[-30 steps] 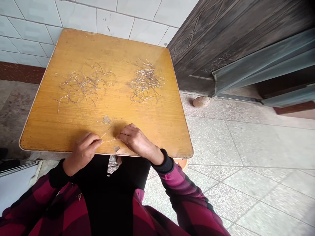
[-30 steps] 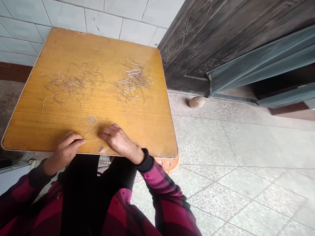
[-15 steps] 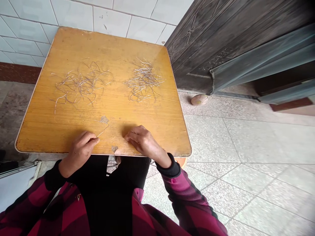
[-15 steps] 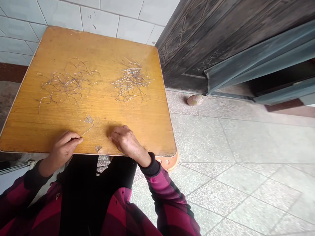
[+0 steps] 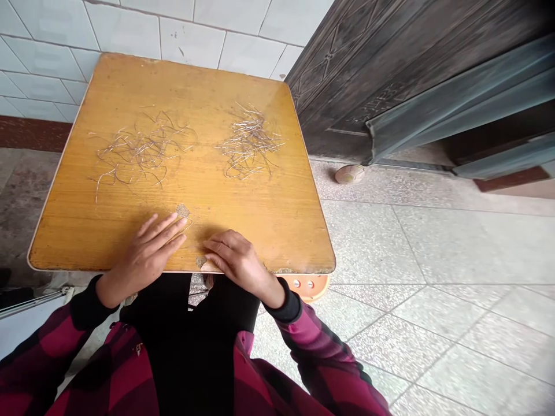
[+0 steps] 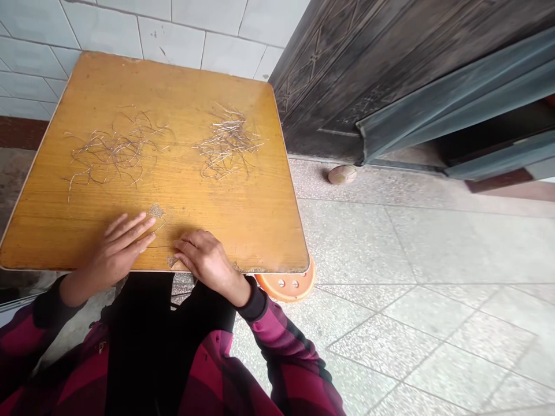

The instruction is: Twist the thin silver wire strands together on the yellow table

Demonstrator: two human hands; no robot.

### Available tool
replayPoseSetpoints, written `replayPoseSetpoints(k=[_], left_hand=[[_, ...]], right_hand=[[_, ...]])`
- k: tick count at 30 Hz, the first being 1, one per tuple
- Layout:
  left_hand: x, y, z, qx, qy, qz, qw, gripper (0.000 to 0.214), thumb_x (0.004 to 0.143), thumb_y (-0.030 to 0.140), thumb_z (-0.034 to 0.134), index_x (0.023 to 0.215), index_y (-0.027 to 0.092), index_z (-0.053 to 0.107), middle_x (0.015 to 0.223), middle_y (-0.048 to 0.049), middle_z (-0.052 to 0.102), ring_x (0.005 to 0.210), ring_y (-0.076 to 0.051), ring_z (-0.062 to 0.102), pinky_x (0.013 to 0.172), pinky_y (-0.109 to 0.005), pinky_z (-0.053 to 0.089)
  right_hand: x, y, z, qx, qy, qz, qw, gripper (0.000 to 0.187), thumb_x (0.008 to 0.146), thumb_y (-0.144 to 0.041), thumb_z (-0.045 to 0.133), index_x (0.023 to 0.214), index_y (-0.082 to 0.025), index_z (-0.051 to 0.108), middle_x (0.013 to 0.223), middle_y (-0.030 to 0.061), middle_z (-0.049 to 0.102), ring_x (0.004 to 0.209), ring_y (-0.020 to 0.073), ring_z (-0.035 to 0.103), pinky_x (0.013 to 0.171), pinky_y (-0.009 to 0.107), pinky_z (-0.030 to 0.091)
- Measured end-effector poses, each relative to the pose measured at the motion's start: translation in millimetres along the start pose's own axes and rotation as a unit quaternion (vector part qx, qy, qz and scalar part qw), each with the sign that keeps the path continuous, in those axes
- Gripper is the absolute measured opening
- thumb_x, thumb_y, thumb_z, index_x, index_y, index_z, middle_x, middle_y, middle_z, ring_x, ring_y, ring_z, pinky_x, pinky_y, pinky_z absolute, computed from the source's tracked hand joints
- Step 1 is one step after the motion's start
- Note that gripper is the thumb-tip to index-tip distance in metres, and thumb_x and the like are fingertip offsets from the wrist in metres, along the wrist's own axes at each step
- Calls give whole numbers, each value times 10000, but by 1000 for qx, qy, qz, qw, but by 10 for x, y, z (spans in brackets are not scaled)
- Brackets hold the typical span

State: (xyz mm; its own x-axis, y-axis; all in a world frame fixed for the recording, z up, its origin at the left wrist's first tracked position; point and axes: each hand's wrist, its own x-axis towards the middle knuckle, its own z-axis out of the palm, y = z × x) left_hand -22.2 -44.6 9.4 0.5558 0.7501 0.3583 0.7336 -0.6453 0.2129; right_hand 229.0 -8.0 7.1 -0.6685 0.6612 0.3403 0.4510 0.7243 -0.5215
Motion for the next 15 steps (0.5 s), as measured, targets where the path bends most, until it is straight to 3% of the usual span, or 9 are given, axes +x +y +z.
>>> replayPoseSetpoints(k=[4,9,15], left_hand=[[129,-108,40,31,-61,10,998,422,955,119,433,1371,168,485,1468,-104,466,1417,-285,323,1163,-575,226],[133,-131,110,27,-65,-8,997,482,967,167,434,1446,145,386,1493,-127,422,1428,-265,303,1166,-523,258],[127,-83,111,34,-74,-24,996,507,972,165,416,1472,146,338,1510,-124,394,1429,-270,299,1161,-523,262]], right_hand=[[20,-26,128,-80,-2,-11,997,211,956,-217,517,1089,-148,665,967,101,684,855,204,599,771,359,499],[62,-64,161,-136,-12,-46,990,223,967,-133,465,1034,-141,678,843,76,665,756,176,558,684,311,449],[-17,-235,221,-170,-5,-31,985,206,962,-157,486,933,-139,689,707,44,605,660,160,505,616,292,397]])
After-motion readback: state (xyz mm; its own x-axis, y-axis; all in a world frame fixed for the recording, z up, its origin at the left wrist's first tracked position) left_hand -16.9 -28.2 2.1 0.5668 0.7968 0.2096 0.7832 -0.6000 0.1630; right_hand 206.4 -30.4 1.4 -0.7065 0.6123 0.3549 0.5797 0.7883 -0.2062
